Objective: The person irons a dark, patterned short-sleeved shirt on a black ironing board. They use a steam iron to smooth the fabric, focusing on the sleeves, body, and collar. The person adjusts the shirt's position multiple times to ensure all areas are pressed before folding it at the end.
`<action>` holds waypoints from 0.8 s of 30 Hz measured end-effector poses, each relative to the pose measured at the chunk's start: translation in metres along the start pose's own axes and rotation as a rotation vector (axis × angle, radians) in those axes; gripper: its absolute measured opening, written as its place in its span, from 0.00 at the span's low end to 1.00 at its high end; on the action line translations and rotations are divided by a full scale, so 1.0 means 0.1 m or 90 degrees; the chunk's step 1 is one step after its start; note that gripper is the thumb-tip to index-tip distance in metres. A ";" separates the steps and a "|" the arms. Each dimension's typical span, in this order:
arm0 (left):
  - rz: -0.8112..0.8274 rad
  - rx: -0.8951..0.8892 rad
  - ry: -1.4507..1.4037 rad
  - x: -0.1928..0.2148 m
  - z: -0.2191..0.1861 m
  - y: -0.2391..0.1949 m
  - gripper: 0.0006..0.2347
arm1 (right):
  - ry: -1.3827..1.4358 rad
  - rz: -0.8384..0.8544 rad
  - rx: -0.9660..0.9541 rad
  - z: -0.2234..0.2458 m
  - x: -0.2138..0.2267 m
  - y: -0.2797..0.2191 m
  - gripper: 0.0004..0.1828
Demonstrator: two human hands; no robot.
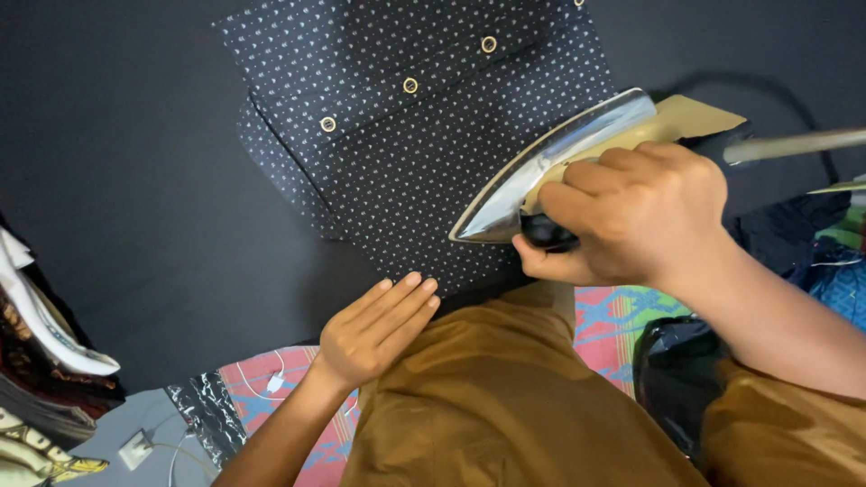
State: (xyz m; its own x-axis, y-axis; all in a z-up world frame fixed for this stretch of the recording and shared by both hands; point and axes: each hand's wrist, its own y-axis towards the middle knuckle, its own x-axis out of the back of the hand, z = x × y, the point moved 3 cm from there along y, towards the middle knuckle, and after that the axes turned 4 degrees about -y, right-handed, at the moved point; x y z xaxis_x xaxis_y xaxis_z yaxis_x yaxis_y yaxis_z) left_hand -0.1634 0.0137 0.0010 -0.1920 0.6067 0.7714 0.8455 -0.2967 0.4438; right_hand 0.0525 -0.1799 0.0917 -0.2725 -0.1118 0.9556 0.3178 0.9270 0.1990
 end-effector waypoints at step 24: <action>-0.152 0.076 -0.024 -0.11 -0.02 -0.21 0.04 | -0.056 -0.035 -0.100 0.25 -0.09 0.34 0.29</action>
State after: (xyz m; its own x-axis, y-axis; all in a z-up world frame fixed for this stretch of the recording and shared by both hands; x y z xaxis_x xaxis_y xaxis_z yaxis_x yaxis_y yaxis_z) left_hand -0.1798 0.0124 -0.0158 -0.3762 0.6764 0.6332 0.8317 -0.0547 0.5526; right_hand 0.0429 -0.1384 0.0849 -0.3697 -0.1231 0.9210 0.4355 0.8526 0.2888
